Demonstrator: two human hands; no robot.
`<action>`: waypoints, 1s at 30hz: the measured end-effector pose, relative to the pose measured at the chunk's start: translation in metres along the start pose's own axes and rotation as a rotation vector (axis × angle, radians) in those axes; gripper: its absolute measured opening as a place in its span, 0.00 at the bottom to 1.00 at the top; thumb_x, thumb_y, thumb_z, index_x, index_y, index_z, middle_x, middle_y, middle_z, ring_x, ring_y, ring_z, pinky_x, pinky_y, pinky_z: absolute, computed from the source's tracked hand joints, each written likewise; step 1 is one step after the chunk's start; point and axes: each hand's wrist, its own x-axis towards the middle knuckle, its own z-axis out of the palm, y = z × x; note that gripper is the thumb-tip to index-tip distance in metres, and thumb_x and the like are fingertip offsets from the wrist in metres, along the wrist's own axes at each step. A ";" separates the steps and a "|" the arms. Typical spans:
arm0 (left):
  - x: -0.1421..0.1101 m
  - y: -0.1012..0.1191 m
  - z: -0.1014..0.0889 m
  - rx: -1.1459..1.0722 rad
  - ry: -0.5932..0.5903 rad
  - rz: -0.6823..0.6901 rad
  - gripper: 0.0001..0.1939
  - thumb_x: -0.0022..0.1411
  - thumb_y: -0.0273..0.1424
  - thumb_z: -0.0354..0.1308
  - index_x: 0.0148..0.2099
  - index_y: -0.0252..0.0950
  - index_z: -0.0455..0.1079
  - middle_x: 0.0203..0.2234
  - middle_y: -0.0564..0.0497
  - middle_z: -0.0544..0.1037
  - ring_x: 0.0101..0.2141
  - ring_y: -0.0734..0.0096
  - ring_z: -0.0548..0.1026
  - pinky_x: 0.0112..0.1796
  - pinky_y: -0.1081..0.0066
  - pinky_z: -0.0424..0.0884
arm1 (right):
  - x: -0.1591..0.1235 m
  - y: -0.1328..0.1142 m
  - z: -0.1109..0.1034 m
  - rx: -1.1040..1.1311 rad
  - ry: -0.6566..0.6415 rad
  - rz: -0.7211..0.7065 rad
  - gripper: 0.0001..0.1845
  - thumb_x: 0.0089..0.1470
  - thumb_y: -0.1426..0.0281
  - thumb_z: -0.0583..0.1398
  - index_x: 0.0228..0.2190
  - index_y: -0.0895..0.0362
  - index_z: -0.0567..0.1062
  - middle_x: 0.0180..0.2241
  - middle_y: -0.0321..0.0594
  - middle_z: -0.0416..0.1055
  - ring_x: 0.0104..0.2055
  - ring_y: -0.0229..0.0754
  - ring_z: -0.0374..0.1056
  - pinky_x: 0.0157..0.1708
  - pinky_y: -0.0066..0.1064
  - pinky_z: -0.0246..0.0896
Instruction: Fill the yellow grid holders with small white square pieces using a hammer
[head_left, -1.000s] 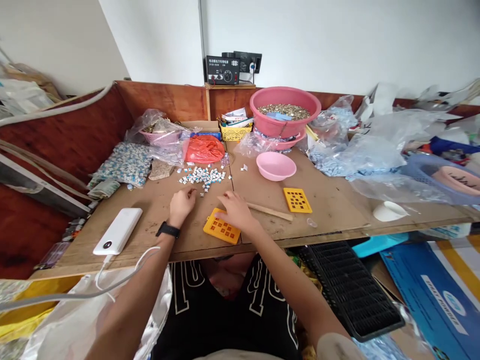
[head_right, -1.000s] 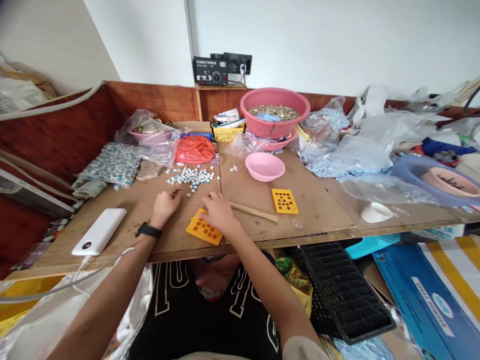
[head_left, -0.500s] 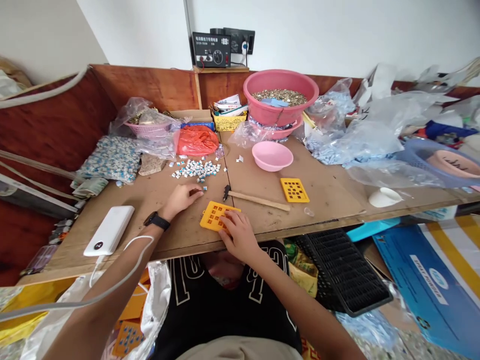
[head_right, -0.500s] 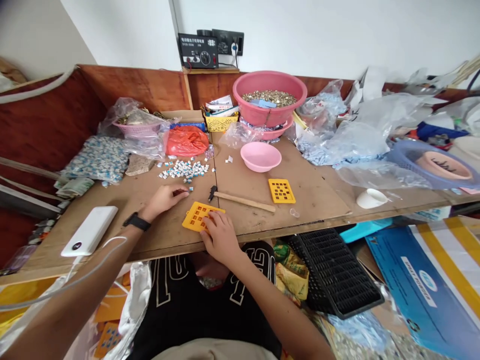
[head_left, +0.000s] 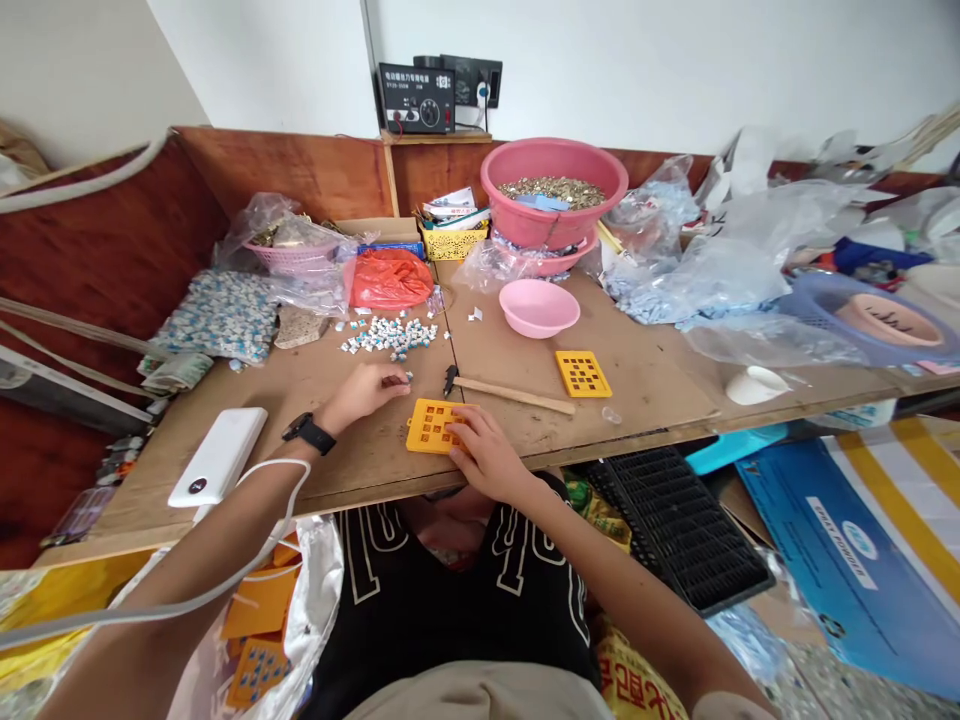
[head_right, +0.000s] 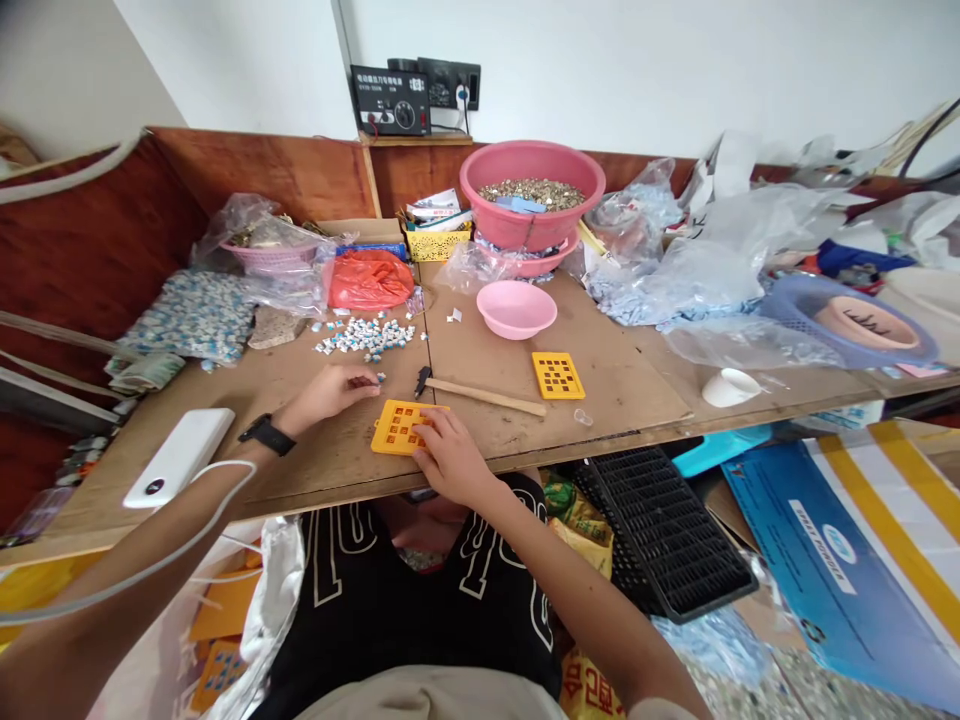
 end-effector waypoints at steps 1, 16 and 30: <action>-0.003 0.008 0.003 -0.039 0.028 0.000 0.22 0.73 0.53 0.65 0.45 0.39 0.84 0.40 0.45 0.90 0.39 0.57 0.85 0.45 0.61 0.79 | -0.002 0.003 -0.004 0.006 0.079 0.009 0.17 0.79 0.66 0.57 0.61 0.54 0.79 0.72 0.56 0.70 0.76 0.60 0.63 0.76 0.60 0.61; -0.011 0.042 0.047 0.073 -0.025 0.085 0.11 0.75 0.38 0.62 0.44 0.40 0.84 0.36 0.46 0.85 0.37 0.59 0.80 0.43 0.62 0.75 | 0.023 0.090 -0.069 -0.550 -0.196 0.482 0.22 0.81 0.58 0.57 0.59 0.60 0.81 0.60 0.62 0.79 0.64 0.65 0.70 0.64 0.51 0.64; -0.037 0.035 0.073 -0.147 0.235 -0.019 0.18 0.72 0.45 0.66 0.57 0.40 0.80 0.44 0.48 0.81 0.37 0.65 0.78 0.39 0.65 0.76 | -0.026 0.018 -0.084 0.274 -0.126 0.505 0.35 0.77 0.35 0.50 0.35 0.51 0.71 0.27 0.33 0.68 0.30 0.44 0.66 0.32 0.33 0.60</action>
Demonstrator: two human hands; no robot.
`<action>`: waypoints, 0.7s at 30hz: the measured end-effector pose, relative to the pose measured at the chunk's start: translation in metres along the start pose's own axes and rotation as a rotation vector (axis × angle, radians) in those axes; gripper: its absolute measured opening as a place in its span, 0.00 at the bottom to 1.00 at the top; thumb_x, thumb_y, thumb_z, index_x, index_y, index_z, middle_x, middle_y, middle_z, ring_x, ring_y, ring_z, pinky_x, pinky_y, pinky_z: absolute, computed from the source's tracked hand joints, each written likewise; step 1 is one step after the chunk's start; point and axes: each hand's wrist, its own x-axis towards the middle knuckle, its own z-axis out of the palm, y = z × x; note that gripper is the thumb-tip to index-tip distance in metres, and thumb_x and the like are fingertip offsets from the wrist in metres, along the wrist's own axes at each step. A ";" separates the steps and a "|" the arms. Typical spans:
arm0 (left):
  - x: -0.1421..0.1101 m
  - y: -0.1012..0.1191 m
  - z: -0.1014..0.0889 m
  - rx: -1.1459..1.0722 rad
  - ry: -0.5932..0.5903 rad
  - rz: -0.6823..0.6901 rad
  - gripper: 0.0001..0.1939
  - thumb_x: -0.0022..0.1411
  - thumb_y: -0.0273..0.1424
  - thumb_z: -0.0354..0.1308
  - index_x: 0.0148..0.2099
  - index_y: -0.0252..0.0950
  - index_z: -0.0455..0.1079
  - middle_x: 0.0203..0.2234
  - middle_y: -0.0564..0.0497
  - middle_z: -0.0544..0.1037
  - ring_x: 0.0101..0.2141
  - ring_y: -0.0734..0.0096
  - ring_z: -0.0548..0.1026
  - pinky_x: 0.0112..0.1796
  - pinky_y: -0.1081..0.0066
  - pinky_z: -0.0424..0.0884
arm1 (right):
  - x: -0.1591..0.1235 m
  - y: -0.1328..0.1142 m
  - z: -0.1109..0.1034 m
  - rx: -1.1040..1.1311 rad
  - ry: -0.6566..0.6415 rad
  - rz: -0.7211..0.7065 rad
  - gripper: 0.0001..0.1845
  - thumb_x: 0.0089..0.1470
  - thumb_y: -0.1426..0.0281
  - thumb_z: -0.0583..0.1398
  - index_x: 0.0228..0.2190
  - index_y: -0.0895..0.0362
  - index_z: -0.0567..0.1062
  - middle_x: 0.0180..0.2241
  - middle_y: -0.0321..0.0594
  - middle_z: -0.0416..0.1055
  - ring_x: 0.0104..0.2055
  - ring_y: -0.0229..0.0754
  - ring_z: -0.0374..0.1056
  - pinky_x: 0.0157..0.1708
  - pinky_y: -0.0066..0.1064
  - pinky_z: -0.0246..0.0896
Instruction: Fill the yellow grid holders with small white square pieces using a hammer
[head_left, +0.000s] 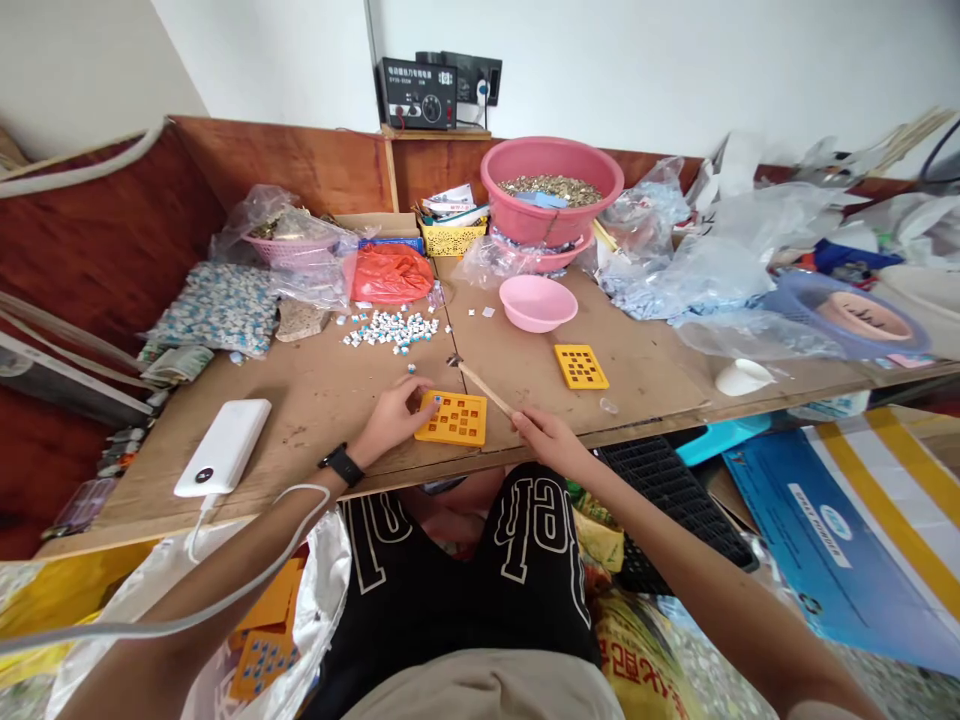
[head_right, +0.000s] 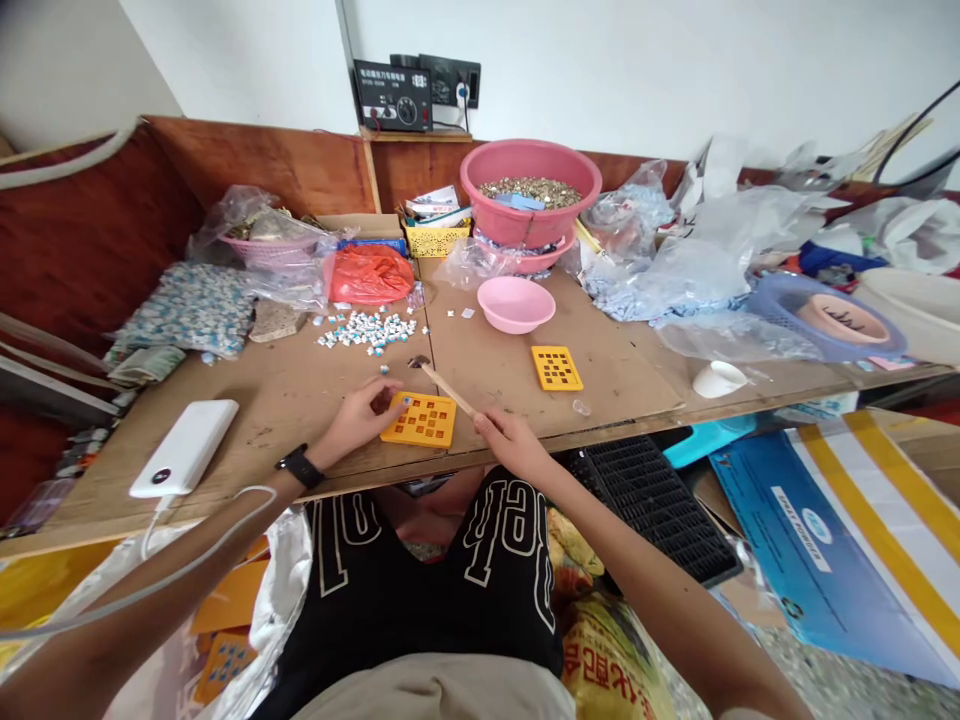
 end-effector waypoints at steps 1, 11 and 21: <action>-0.003 0.001 -0.001 -0.009 0.024 -0.012 0.19 0.73 0.45 0.65 0.57 0.40 0.79 0.44 0.48 0.81 0.37 0.66 0.77 0.39 0.65 0.76 | -0.003 -0.005 -0.001 0.042 -0.029 -0.010 0.35 0.77 0.35 0.50 0.35 0.51 0.71 0.26 0.32 0.67 0.29 0.43 0.65 0.31 0.33 0.59; -0.035 0.029 -0.011 0.450 -0.022 0.035 0.39 0.62 0.55 0.77 0.70 0.47 0.78 0.73 0.38 0.74 0.71 0.29 0.67 0.70 0.35 0.65 | -0.011 -0.023 0.010 -0.103 -0.064 -0.010 0.32 0.80 0.43 0.50 0.29 0.51 0.67 0.26 0.36 0.69 0.31 0.45 0.65 0.33 0.35 0.54; -0.039 0.030 -0.007 0.475 -0.044 0.010 0.35 0.69 0.57 0.72 0.69 0.44 0.78 0.66 0.37 0.78 0.70 0.34 0.69 0.70 0.39 0.67 | -0.007 -0.015 0.029 -0.131 -0.030 -0.009 0.31 0.80 0.44 0.50 0.29 0.50 0.67 0.27 0.38 0.72 0.31 0.46 0.67 0.35 0.34 0.57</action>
